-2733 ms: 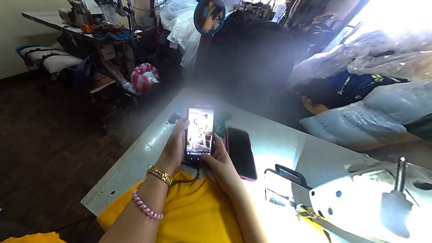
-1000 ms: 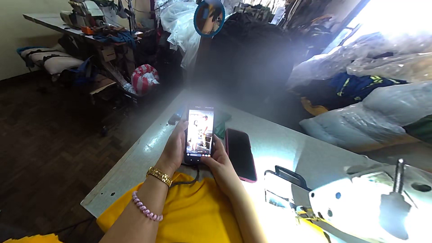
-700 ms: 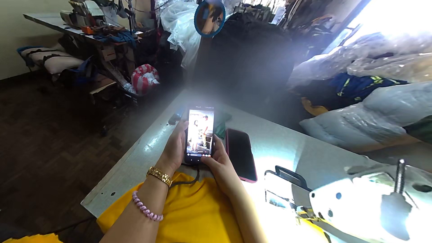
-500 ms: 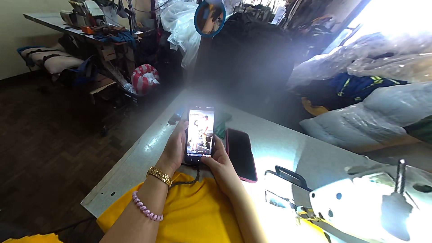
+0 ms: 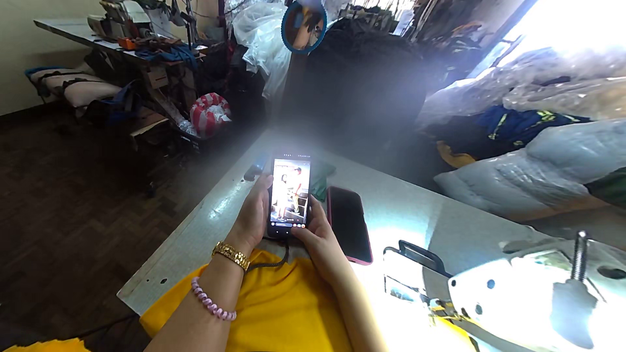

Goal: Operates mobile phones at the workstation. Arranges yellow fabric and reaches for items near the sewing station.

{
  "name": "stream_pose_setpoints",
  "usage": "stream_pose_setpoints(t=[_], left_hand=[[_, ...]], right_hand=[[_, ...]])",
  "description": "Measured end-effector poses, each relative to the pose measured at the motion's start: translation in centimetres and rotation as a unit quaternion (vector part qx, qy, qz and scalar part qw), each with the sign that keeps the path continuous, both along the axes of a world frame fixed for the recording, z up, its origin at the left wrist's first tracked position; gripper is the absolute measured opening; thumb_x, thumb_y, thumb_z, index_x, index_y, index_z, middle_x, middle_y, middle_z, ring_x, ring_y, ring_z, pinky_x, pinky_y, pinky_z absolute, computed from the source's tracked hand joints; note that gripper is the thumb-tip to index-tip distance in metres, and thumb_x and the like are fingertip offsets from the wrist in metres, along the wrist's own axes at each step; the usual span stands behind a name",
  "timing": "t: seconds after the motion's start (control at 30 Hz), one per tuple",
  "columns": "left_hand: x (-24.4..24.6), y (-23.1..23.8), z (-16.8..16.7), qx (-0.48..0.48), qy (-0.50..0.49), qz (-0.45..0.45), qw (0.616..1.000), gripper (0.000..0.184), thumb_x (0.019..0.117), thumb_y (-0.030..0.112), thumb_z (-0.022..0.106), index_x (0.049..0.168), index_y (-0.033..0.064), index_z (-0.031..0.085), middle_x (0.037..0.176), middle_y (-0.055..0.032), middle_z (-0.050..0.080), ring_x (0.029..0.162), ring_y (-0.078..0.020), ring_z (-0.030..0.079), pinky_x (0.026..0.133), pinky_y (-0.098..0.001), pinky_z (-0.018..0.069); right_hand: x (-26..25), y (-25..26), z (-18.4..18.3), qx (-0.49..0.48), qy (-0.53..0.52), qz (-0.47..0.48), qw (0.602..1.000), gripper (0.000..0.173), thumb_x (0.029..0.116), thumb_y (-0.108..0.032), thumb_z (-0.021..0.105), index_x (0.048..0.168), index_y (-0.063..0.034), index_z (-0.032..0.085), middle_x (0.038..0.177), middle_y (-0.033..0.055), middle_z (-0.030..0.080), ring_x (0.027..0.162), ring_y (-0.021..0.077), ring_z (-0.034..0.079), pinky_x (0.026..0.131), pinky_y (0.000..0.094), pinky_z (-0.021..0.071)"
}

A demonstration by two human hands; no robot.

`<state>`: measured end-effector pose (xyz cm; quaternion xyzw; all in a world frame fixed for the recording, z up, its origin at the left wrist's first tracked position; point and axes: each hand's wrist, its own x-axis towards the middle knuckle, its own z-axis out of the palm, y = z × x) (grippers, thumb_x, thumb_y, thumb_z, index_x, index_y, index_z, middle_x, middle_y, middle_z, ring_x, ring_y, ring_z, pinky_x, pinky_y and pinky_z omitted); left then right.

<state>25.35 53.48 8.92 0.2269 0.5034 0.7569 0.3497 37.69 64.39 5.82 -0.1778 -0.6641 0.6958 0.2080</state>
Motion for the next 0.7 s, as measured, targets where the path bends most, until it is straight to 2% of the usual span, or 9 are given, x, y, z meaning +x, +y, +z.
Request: stream_pose_setpoints(t=[0.2, 0.47, 0.6, 0.7], left_hand=[[0.02, -0.13, -0.08, -0.005, -0.001, -0.003, 1.0, 0.058, 0.107, 0.055, 0.025, 0.152, 0.0253, 0.043, 0.142, -0.0014, 0.06, 0.124, -0.0186, 0.061, 0.099, -0.0458, 0.0523], [0.01, -0.06, -0.01, 0.003, 0.002, -0.002, 1.0, 0.056, 0.1079, 0.054, 0.024, 0.15, 0.0248, 0.046, 0.138, -0.0016, 0.062, 0.121, -0.0178, 0.063, 0.098, -0.0443, 0.0534], [0.0, -0.05, 0.0, 0.006, -0.002, -0.001, 1.0, 0.055, 0.1078, 0.054, 0.025, 0.149, 0.025, 0.048, 0.137, -0.001, 0.063, 0.12, -0.017, 0.063, 0.097, -0.0433, 0.0538], [-0.02, 0.0, -0.03, 0.002, -0.001, 0.0, 1.0, 0.056, 0.1076, 0.055, 0.024, 0.149, 0.0252, 0.047, 0.138, -0.0008, 0.063, 0.121, -0.0172, 0.063, 0.096, -0.0434, 0.0542]], right_hand=[[-0.06, 0.06, -0.2, 0.008, 0.008, 0.0, 1.0, 0.085, 0.0833, -0.002, 0.062, 0.159, -0.0182, 0.027, 0.136, 0.0088, 0.062, 0.116, 0.0169, 0.066, 0.095, 0.0335, 0.0579], [-0.05, -0.01, -0.08, -0.007, 0.011, 0.002, 1.0, 0.085, 0.0834, 0.001, 0.061, 0.159, -0.0187, 0.028, 0.134, 0.0095, 0.063, 0.113, 0.018, 0.068, 0.093, 0.0342, 0.0587], [0.07, 0.0, -0.15, -0.019, 0.023, 0.003, 1.0, 0.072, 0.0908, -0.006, 0.054, 0.158, -0.0186, 0.031, 0.134, 0.0094, 0.062, 0.113, 0.0191, 0.067, 0.092, 0.0361, 0.0589], [0.11, 0.12, -0.36, -0.023, 0.028, -0.003, 0.999, 0.062, 0.0972, -0.02, 0.049, 0.158, -0.02, 0.034, 0.139, 0.0077, 0.06, 0.12, 0.0194, 0.064, 0.097, 0.0381, 0.0557]])
